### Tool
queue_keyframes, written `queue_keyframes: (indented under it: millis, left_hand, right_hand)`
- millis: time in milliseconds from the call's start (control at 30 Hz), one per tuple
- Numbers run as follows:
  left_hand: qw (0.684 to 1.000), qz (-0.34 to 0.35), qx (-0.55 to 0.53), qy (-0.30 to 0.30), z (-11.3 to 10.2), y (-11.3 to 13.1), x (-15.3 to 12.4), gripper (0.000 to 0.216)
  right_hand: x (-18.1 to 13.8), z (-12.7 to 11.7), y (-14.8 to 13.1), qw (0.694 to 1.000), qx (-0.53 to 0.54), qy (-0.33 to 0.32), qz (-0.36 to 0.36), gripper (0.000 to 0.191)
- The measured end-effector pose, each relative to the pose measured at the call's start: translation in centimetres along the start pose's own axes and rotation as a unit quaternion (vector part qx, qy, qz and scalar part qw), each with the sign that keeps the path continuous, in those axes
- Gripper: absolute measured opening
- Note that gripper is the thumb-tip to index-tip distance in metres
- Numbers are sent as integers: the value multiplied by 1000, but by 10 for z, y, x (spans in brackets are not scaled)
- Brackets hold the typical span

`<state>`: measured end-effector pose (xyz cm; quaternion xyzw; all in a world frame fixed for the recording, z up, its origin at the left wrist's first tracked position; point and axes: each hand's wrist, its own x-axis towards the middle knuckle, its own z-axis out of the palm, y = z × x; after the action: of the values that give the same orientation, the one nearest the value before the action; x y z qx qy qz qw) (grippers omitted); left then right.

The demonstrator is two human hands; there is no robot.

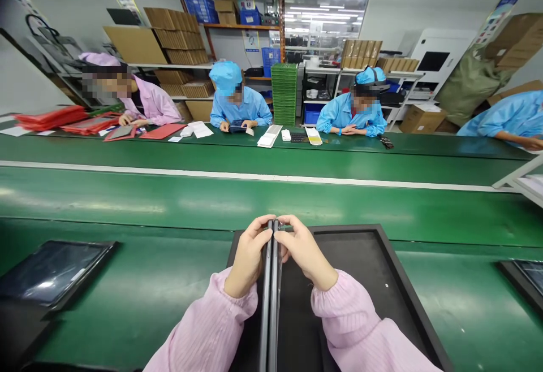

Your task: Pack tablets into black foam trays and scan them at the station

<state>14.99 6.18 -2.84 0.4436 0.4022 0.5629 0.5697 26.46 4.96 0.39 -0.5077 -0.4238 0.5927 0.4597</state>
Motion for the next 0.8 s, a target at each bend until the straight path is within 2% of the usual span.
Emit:
queue_keyframes:
  millis: [533, 700, 800]
  left_hand:
    - [997, -78, -12, 1, 7, 18, -5, 27]
    - [999, -45, 7, 6, 4, 16, -7, 25]
    - [999, -32, -1, -15, 0, 12, -7, 28]
  right_hand:
    - [-3, 0, -1, 999, -11, -25, 21, 34]
    - [-5, 1, -3, 999, -11, -27, 16, 34]
    - [-6, 1, -4, 999, -18, -35, 20, 38]
